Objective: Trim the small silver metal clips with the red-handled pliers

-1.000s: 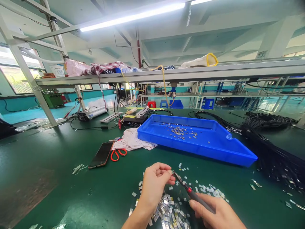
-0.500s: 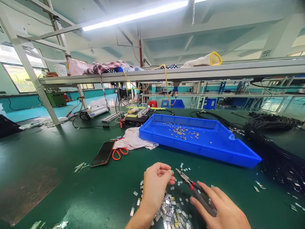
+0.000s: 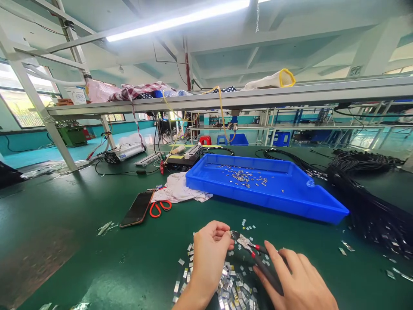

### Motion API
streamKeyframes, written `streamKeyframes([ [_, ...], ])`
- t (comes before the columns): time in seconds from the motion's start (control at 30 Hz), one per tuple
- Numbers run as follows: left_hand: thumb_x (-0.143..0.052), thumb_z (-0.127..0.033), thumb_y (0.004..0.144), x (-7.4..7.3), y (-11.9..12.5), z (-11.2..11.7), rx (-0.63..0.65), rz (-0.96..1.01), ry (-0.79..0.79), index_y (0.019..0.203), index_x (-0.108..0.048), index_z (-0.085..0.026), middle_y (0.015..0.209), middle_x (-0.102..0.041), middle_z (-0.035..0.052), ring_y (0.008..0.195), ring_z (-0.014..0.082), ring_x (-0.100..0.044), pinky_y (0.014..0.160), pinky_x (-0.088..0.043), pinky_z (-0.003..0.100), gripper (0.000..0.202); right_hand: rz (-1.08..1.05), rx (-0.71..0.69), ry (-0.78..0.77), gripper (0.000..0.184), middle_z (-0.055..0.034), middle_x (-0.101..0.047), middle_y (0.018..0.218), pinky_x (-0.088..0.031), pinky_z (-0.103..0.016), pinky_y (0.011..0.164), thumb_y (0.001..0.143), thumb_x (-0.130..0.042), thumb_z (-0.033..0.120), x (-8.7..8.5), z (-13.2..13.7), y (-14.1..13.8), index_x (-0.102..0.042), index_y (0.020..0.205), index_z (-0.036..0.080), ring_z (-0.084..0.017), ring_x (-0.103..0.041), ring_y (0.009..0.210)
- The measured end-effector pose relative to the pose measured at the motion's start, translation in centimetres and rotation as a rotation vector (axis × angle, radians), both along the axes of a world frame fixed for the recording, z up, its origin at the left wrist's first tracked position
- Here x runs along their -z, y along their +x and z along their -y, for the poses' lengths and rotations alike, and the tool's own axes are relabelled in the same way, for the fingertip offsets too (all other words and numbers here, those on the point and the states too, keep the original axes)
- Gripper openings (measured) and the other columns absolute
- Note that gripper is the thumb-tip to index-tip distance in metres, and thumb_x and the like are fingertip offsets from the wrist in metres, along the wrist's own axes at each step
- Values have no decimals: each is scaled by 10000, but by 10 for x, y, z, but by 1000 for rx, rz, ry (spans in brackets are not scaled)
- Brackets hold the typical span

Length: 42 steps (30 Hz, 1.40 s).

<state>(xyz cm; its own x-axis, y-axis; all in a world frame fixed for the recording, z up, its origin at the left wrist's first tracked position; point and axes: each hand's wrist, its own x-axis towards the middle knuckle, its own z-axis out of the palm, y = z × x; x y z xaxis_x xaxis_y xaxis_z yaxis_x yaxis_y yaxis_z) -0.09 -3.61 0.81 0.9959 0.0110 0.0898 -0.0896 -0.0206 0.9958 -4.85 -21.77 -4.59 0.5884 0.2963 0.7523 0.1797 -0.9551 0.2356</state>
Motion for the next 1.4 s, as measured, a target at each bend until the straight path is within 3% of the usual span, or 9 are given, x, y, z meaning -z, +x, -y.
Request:
streamKeyframes([
  [0.33,-583,-298,719,1,0,1,2,27,6,780,-617,-139,676,-622,68,643,220,-615,610,-496,276,174,26,21,-54,420,-81,-586,817,-422,-331,646,892,-448,432,-3,-3,-3,-586,1115,104,-205,-546,709],
  [0.47,-592,-310,722,-1,-2,-1,29,36,-28,792,-616,-134,694,-622,76,660,227,-616,624,-506,287,190,-44,-55,157,468,-20,-647,770,-483,-226,520,934,-315,494,-6,-5,0,-642,971,162,-130,-614,620],
  [0.6,-609,-309,724,-2,-1,-1,65,18,-58,799,-606,-125,676,-618,83,655,235,-618,618,-508,292,199,-197,-120,340,346,86,-687,792,-499,-125,503,890,-442,502,-14,-2,3,-675,865,248,-79,-654,625],
  [0.7,-617,-303,727,-1,1,-1,61,5,-71,809,-603,-123,685,-622,89,653,238,-621,619,-508,295,199,-212,-107,384,310,99,-685,790,-505,-128,497,864,-482,502,-17,1,3,-679,845,263,-91,-659,633],
  [0.93,-620,-293,733,1,0,-2,38,-4,-88,802,-597,-120,687,-623,95,641,240,-621,608,-499,291,188,-81,-14,250,435,13,-643,792,-507,-180,478,886,-377,560,-13,-3,1,-613,981,207,-103,-637,616],
  [1.1,-630,-291,726,-1,2,-2,63,-21,-125,826,-594,-111,705,-628,103,648,230,-618,622,-500,285,209,-14,7,145,463,-45,-609,816,-510,-268,561,908,-330,533,-7,-5,2,-584,1020,163,-172,-617,720],
  [1.4,-681,-298,698,4,4,-5,97,-133,-263,879,-590,-87,761,-632,134,718,233,-609,691,-508,310,293,-49,-27,123,450,-61,-558,819,-457,-289,584,911,-349,501,-6,-5,0,-557,1065,133,-173,-549,705],
])
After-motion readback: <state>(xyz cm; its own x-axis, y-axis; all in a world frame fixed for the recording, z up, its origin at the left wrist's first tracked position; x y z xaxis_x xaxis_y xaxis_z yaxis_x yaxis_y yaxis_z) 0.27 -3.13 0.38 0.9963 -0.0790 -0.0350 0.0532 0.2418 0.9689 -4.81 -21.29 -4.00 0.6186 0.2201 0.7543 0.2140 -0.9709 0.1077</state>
